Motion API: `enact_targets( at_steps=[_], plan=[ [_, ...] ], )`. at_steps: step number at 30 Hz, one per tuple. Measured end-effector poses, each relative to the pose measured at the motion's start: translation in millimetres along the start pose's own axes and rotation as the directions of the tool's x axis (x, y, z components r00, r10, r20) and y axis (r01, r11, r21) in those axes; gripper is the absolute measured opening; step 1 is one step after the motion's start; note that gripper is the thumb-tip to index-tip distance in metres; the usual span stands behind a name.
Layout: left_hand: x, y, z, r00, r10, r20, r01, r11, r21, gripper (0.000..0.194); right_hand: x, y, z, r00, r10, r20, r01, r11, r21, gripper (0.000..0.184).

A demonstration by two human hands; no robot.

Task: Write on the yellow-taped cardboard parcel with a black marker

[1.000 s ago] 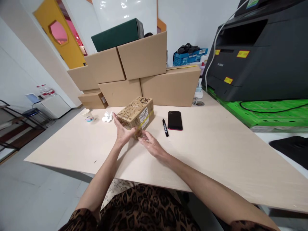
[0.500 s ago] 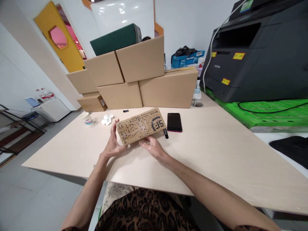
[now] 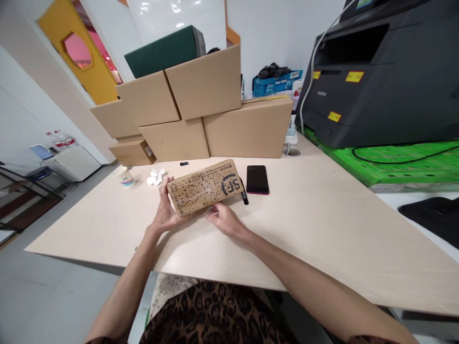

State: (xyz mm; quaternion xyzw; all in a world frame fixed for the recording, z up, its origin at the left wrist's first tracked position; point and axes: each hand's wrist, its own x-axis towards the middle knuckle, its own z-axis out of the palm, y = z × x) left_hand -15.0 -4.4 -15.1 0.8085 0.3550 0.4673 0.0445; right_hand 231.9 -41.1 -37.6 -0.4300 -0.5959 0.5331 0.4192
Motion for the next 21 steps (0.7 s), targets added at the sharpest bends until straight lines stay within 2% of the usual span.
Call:
enact_targets(
  at_steps=[3, 7, 11, 14, 16, 19, 21],
  plan=[
    [0.0, -3.2, -8.3, 0.999, -0.011, 0.043, 0.013, 0.999, -0.048, 0.141, 0.8, 2.1, -4.7, 1.0, 0.002, 0.008, -0.001, 0.996, -0.086, 0.032],
    [-2.6, -6.3, -17.7, 0.998, -0.011, 0.067, 0.017, 0.996, -0.083, 0.139, 1.4, 2.4, -8.4, 0.998, -0.051, 0.033, 0.053, 0.995, -0.081, 0.03],
    [-9.1, -7.3, -19.7, 0.997, -0.081, -0.018, 0.079, 0.991, -0.106, 0.141, 0.1, -1.4, -12.1, 0.997, -0.078, 0.016, 0.08, 0.988, -0.13, 0.032],
    [-13.9, -8.6, -20.0, 0.99, -0.115, -0.08, 0.104, 0.987, -0.123, 0.142, -2.4, -10.6, -23.4, 0.991, -0.134, 0.025, 0.136, 0.955, -0.264, 0.029],
    [-15.8, -9.6, -20.3, 0.988, -0.124, -0.096, 0.111, 0.985, -0.132, 0.138, -4.0, -19.5, -37.5, 0.983, -0.181, 0.019, 0.169, 0.864, -0.475, 0.028],
    [-16.4, -10.1, -20.4, 0.988, -0.124, -0.097, 0.108, 0.982, -0.154, 0.132, -3.9, -31.3, -63.8, 0.974, -0.224, -0.027, 0.107, 0.565, -0.818, 0.03],
    [-15.5, -9.6, -20.0, 0.987, -0.131, -0.09, 0.115, 0.979, -0.168, 0.131, -2.1, -34.5, -79.3, 0.974, -0.222, -0.047, 0.04, 0.375, -0.926, 0.037]
  ],
)
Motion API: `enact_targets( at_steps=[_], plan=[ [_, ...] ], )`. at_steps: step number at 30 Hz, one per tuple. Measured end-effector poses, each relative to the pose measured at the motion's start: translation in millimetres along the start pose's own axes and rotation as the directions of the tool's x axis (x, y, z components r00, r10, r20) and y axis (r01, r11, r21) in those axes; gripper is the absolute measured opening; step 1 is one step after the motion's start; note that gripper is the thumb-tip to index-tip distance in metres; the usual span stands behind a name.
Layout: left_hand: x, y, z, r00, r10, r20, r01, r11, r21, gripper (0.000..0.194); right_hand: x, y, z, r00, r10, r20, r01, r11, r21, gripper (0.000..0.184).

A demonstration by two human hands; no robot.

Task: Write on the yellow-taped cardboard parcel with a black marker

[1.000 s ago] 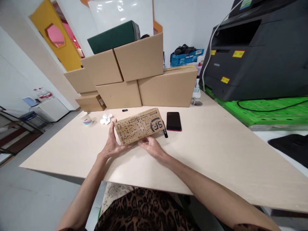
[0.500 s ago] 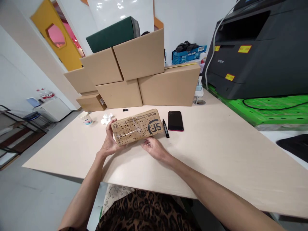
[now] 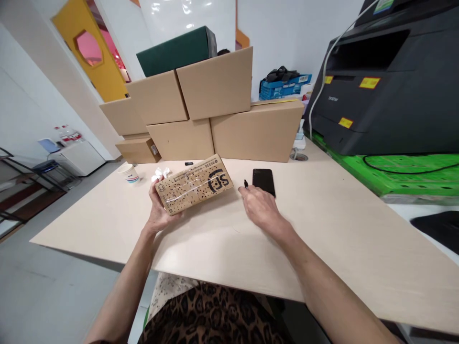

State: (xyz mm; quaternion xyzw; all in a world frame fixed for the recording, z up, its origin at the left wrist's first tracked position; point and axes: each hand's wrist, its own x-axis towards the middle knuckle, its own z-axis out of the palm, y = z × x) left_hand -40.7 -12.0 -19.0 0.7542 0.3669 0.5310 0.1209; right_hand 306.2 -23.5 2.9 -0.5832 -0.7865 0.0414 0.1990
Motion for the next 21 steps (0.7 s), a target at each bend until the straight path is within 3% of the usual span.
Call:
enact_targets(
  at_steps=[2, 5, 12, 17, 21],
  plan=[
    [1.3, 0.8, 0.7, 1.0, -0.013, 0.001, 0.013, 1.0, -0.006, 0.131, 3.0, 10.8, -2.0, 0.999, -0.032, 0.034, 0.037, 0.99, -0.133, 0.044],
    [3.9, 1.2, 1.4, 1.0, -0.021, 0.004, 0.021, 1.0, -0.017, 0.131, 7.8, 21.3, 4.3, 0.984, -0.125, 0.127, 0.149, 0.97, -0.192, 0.046],
    [14.8, 1.7, 2.5, 0.997, -0.008, 0.071, 0.008, 1.0, 0.009, 0.133, 25.4, 32.9, 25.8, 0.945, -0.272, 0.182, 0.295, 0.949, -0.112, 0.05],
    [27.6, 6.4, 4.1, 0.989, -0.036, 0.14, 0.033, 0.999, 0.024, 0.128, 28.6, 34.3, 25.3, 0.914, -0.353, 0.199, 0.367, 0.93, -0.033, 0.047],
    [36.8, 5.6, 4.3, 0.986, -0.071, 0.148, 0.07, 0.998, 0.01, 0.137, 25.3, 30.6, 23.2, 0.913, -0.362, 0.186, 0.361, 0.932, 0.041, 0.038]
  ],
)
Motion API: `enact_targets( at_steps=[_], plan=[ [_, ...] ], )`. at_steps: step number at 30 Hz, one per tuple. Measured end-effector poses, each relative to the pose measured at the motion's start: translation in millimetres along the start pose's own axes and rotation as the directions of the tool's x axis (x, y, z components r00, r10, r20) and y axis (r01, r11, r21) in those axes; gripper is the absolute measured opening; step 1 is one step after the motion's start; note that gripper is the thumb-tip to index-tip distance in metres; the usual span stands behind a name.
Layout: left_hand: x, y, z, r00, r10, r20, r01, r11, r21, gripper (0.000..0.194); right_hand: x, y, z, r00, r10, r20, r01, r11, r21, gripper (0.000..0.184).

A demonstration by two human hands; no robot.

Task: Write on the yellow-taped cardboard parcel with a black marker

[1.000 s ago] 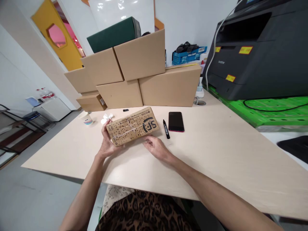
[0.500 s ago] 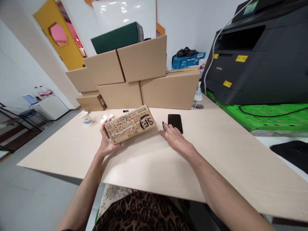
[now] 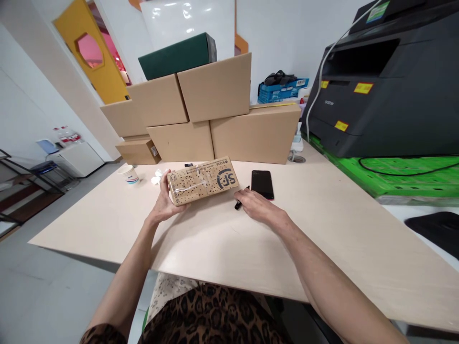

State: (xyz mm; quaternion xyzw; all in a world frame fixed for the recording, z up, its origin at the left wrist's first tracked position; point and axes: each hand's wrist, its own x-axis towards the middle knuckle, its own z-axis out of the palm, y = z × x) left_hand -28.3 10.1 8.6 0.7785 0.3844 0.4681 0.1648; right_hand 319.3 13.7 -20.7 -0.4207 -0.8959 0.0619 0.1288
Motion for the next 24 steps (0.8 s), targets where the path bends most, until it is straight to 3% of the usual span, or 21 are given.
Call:
enact_targets(
  at_steps=[2, 5, 8, 10, 12, 14, 16, 17, 20, 24],
  plan=[
    [1.8, -1.9, 0.0, 1.0, -0.013, -0.006, 0.013, 1.0, -0.011, 0.139, -1.2, -0.8, 0.0, 0.999, 0.008, -0.041, -0.006, 0.999, 0.052, 0.033],
    [0.6, -5.6, 1.4, 1.0, -0.006, -0.014, 0.005, 1.0, -0.023, 0.14, -5.2, 1.2, -5.8, 0.981, 0.031, -0.191, 0.005, 0.982, 0.187, 0.027],
    [-2.1, -8.9, 3.5, 1.0, -0.026, -0.001, 0.026, 0.999, -0.041, 0.141, -13.2, 2.7, -22.9, 0.916, 0.085, -0.392, 0.076, 0.923, 0.376, 0.015],
    [-3.1, -10.2, 4.7, 0.999, -0.044, 0.013, 0.045, 0.998, -0.038, 0.143, -19.0, 0.7, -37.4, 0.837, 0.201, -0.508, 0.127, 0.833, 0.539, 0.014],
    [-3.4, -10.7, 5.5, 0.999, -0.044, 0.017, 0.044, 0.998, -0.034, 0.144, -22.6, -3.0, -49.8, 0.716, 0.377, -0.588, 0.213, 0.683, 0.698, 0.025],
    [-3.3, -11.2, 6.1, 0.999, -0.032, 0.015, 0.032, 0.998, -0.047, 0.142, -22.8, -6.5, -57.5, 0.587, 0.536, -0.607, 0.367, 0.492, 0.79, 0.034],
    [-3.3, -11.8, 6.6, 1.0, -0.02, 0.023, 0.021, 0.998, -0.063, 0.139, -20.0, -8.4, -60.0, 0.506, 0.639, -0.579, 0.512, 0.318, 0.798, 0.042],
    [-3.4, -12.2, 6.9, 0.999, -0.015, 0.028, 0.017, 0.998, -0.064, 0.138, -17.9, -9.0, -59.7, 0.496, 0.67, -0.553, 0.553, 0.248, 0.795, 0.044],
    [-3.2, -12.9, 7.8, 0.999, -0.008, 0.039, 0.01, 0.998, -0.057, 0.136, -11.2, -11.9, -56.4, 0.524, 0.707, -0.475, 0.584, 0.107, 0.804, 0.046],
    [-3.4, -12.4, 9.8, 1.0, 0.013, 0.023, -0.012, 0.999, -0.052, 0.135, -4.3, -21.9, -54.7, 0.56, 0.715, -0.418, 0.584, 0.018, 0.812, 0.045]
  ],
)
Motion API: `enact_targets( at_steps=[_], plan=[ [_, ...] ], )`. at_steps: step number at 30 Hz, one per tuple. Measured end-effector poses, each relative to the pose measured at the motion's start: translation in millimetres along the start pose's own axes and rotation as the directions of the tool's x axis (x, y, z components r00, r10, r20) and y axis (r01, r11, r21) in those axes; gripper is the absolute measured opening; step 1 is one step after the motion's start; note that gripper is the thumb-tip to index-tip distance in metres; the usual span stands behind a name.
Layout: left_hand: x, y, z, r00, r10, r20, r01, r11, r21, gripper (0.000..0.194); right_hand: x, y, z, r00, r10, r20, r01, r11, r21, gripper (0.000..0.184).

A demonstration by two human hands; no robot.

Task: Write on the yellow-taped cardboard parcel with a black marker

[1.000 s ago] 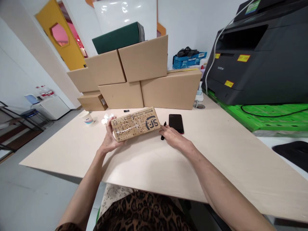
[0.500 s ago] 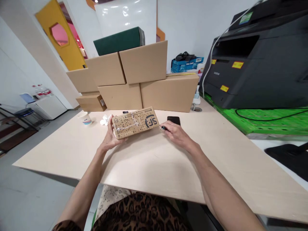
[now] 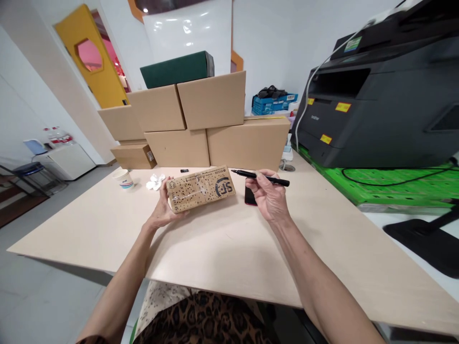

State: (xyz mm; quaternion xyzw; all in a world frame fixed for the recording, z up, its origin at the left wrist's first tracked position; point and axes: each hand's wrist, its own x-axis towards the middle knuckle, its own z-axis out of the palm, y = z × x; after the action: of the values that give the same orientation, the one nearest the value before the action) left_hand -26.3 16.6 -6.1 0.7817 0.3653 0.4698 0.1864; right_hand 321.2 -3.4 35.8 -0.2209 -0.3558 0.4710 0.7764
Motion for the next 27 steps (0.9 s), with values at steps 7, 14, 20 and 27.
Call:
enact_targets(
  at_steps=[7, 14, 20, 27],
  plan=[
    [-4.4, -0.5, 3.3, 1.0, 0.009, 0.003, -0.009, 1.0, 0.01, 0.134, -5.9, -0.7, 16.4, 0.996, 0.084, 0.037, -0.081, 0.995, -0.064, 0.051],
    [-4.5, 4.5, 3.9, 0.999, 0.037, 0.008, -0.038, 0.999, 0.036, 0.128, -5.3, -2.8, 35.9, 0.993, -0.023, 0.118, 0.038, 0.991, -0.131, 0.042],
    [-7.3, 11.2, 2.5, 0.999, 0.034, 0.026, -0.035, 0.998, 0.046, 0.128, -1.8, 2.6, 46.9, 0.962, -0.101, 0.253, 0.164, 0.956, -0.243, 0.035],
    [-9.0, 9.3, 2.8, 0.999, 0.028, 0.028, -0.029, 0.998, 0.05, 0.13, -0.1, 19.1, 41.7, 0.936, -0.249, 0.249, 0.317, 0.902, -0.293, 0.029]
  ],
)
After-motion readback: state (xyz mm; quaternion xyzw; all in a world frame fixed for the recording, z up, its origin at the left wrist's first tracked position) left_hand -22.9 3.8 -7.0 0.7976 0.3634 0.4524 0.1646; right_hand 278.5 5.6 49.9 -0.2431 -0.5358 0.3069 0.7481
